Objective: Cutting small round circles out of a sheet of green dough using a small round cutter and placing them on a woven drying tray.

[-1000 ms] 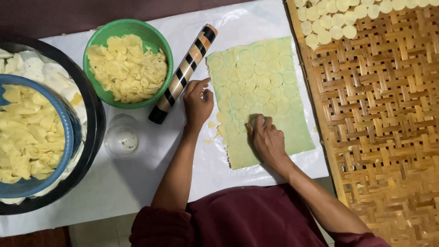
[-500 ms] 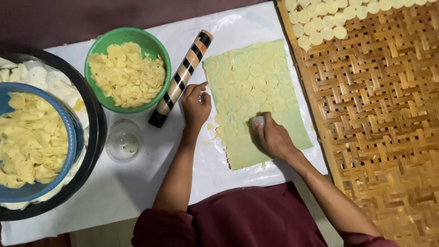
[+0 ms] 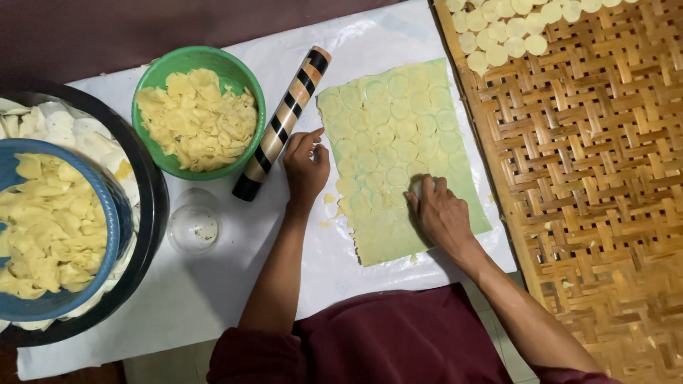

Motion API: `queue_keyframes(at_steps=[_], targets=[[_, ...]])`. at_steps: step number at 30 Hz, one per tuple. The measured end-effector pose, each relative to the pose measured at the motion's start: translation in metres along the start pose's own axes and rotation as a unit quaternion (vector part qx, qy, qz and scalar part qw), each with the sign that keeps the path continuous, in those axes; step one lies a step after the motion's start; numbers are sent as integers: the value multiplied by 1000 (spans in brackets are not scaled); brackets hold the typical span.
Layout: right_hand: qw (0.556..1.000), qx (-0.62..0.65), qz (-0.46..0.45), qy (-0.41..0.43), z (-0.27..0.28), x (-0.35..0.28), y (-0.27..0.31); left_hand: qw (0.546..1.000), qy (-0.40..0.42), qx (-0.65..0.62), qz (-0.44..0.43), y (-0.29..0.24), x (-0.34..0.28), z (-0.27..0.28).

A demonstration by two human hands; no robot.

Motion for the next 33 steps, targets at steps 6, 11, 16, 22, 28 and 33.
queue_keyframes(at_steps=[6,11,16,22,28,33], targets=[[995,-13,58,-82,7,4,11,1000,14,15,18,6,-2,-6],[997,-24,63,-49,2,4,10,999,20,9,23,4,-3,-8],[999,37,31,1,-1,8,-1,1000,11,-5,25,3,-4,-2],[984,158,-79,19,3,-7,-54,1000,0,-1,8,5,-1,0],[993,106,-53,14,3,-2,-55,1000,7,-5,12,2,-2,-4],[999,-28,-39,-18,2,-1,-41,999,21,0,35,2,-1,-5]])
Point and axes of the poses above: each hand's wrist, its own x-axis towards the middle knuckle, its own z-axis out of the back of the hand, y = z × x, the point moved 10 cm from there along x, towards the middle knuckle, and after that the axes turned 1 degree about y, right-handed, at the moved point
